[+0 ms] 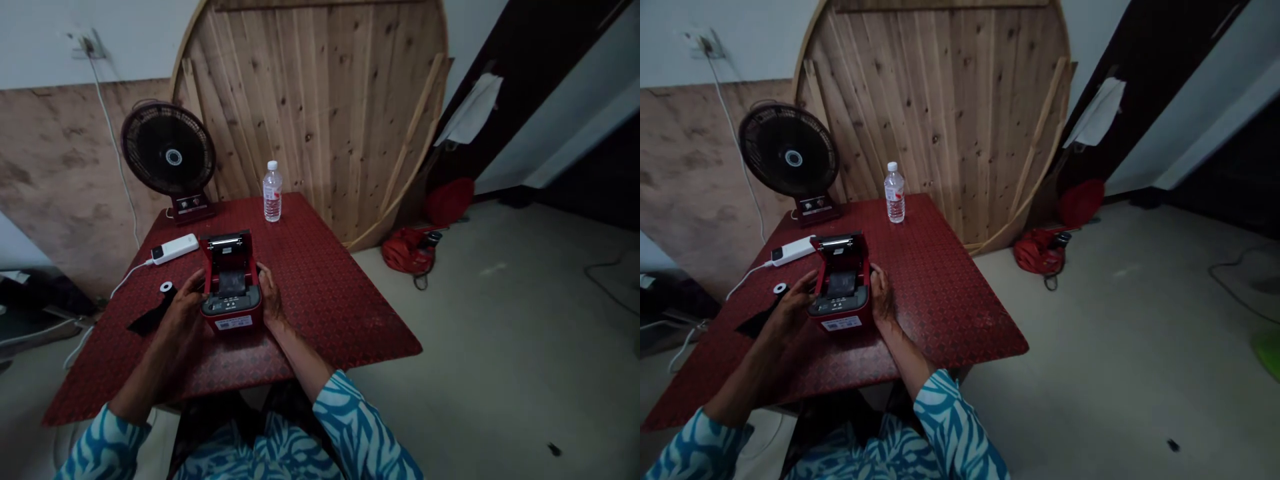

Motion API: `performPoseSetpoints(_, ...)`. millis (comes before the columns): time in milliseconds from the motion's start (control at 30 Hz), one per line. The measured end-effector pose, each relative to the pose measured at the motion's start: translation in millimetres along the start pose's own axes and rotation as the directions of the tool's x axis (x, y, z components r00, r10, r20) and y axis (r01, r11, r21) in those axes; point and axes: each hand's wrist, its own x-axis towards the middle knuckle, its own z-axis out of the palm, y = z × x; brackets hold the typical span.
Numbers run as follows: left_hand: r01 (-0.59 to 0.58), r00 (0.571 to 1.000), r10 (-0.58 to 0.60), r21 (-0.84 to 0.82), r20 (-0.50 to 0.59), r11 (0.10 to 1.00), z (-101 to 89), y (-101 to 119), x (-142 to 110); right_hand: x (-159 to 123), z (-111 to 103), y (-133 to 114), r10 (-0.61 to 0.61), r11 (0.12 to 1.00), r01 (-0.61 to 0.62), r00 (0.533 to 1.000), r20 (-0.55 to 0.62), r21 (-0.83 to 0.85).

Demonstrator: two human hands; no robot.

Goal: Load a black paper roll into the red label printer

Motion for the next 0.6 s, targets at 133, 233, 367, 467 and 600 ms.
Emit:
performPoseSetpoints(133, -0.157, 0.987, 0.154, 0.378, 0.040, 0.912, 1.8, 16.6, 13.9, 0.7, 0.6, 1.4, 0.002, 1.000, -0.002, 1.000, -0.001, 0.012)
performPoseSetpoints(233, -0.277, 0.960, 0.199, 0.557, 0.196, 0.783, 12.5, 27.4, 36.0, 2.0, 0.9, 2.3, -0.001, 1.000, 0.001, 1.000, -0.011, 0.010)
performPoseSetpoints(367, -0.407, 0.908, 0.141, 0.743, 0.395, 0.531, 27.6, 33.9, 66.9, 3.5, 1.3, 3.4, 0.004, 1.000, -0.004, 1.000, -0.024, 0.023)
performPoseSetpoints(467, -0.387, 0.915, 0.071, 0.813, 0.397, 0.435, 34.0, 35.4, 81.7, 3.3, 1.5, 1.8, 0.013, 0.999, -0.012, 1.000, -0.022, 0.034)
performPoseSetpoints(600, -0.379, 0.919, 0.066, 0.825, 0.389, 0.420, 37.1, 35.8, 91.1, 2.7, 1.9, -1.4, 0.013, 0.999, -0.011, 0.999, -0.032, 0.039)
